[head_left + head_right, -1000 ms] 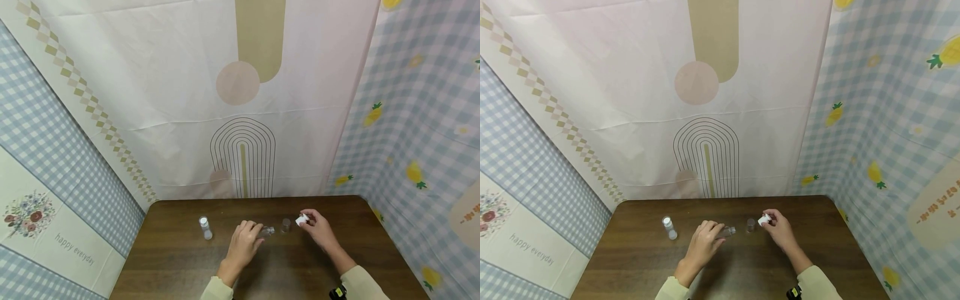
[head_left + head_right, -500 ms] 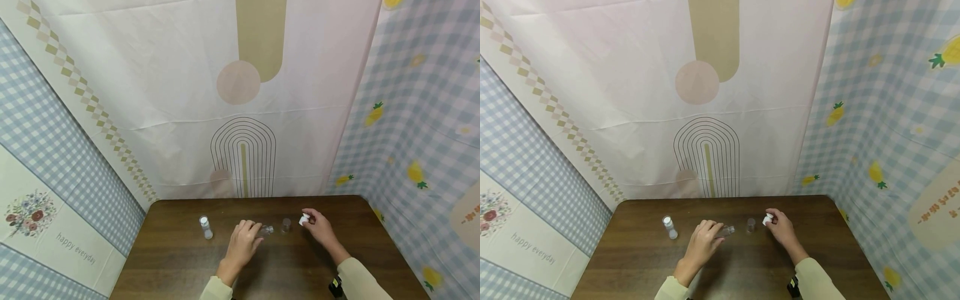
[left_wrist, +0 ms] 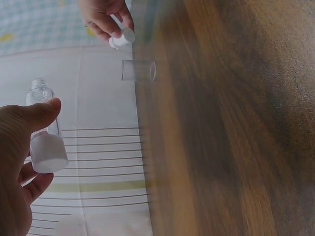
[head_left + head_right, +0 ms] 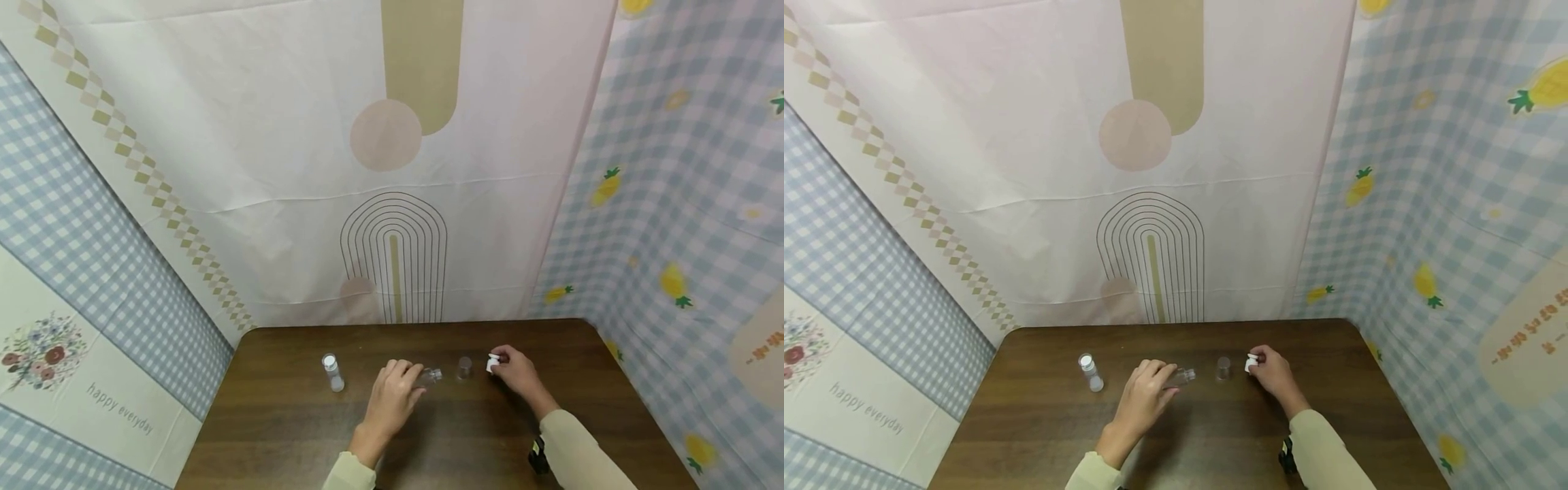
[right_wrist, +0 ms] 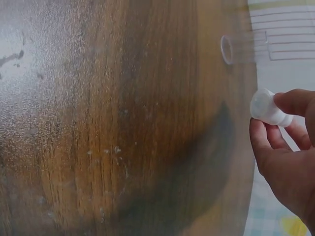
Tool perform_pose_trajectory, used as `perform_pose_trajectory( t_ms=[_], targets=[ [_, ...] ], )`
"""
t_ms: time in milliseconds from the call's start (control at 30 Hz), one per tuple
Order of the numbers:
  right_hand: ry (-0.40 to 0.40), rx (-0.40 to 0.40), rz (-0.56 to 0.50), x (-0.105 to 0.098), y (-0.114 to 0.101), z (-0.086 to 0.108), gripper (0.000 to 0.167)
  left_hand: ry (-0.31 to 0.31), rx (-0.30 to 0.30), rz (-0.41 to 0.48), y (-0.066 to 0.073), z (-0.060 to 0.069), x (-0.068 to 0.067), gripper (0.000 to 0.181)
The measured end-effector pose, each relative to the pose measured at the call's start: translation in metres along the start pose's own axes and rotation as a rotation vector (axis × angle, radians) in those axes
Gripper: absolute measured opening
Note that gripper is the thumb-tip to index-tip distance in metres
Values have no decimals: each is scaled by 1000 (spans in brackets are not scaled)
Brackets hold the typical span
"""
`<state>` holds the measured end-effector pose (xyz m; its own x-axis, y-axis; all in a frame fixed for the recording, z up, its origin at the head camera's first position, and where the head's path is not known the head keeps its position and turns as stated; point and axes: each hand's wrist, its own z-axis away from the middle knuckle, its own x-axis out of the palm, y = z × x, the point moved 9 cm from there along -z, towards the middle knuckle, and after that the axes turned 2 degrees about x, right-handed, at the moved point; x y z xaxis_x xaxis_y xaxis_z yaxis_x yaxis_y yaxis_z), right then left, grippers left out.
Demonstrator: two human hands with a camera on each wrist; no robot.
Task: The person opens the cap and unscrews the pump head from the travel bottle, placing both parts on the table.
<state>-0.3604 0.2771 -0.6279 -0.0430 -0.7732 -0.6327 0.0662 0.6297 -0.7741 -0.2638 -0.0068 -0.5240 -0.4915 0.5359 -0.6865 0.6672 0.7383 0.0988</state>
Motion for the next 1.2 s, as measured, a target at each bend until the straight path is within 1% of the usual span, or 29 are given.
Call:
perform_pose_trajectory(
  t_ms=[167, 367, 467, 667, 767, 900, 967, 1067, 1200],
  targets=[
    [-22, 12, 51, 2, 5, -3, 28, 5, -2, 3, -1, 0, 0, 48],
    [-40, 3, 106, 5, 10, -7, 25, 6, -7, 3, -3, 1, 0, 49],
    [-57, 0, 116, 7, 10, -8, 25, 4, -11, 7, -3, 1, 0, 50],
    [-75, 19, 136, 7, 16, -9, 26, 9, -7, 8, -2, 1, 0, 49],
    [-80, 4, 144, 6, 14, -9, 28, 10, -11, 9, -3, 1, 1, 49],
    [-98, 13, 136, 6, 12, -11, 32, -5, -22, 12, -4, 1, 2, 49],
    [-111, 32, 133, 7, 13, -12, 33, -14, -26, 10, -4, 1, 2, 49],
    [-125, 42, 156, 8, 14, -12, 31, -18, -31, 7, -5, 1, 3, 49],
    [-125, 30, 177, 7, 13, -13, 30, -21, -36, 8, -6, 1, 4, 49]
  ],
)
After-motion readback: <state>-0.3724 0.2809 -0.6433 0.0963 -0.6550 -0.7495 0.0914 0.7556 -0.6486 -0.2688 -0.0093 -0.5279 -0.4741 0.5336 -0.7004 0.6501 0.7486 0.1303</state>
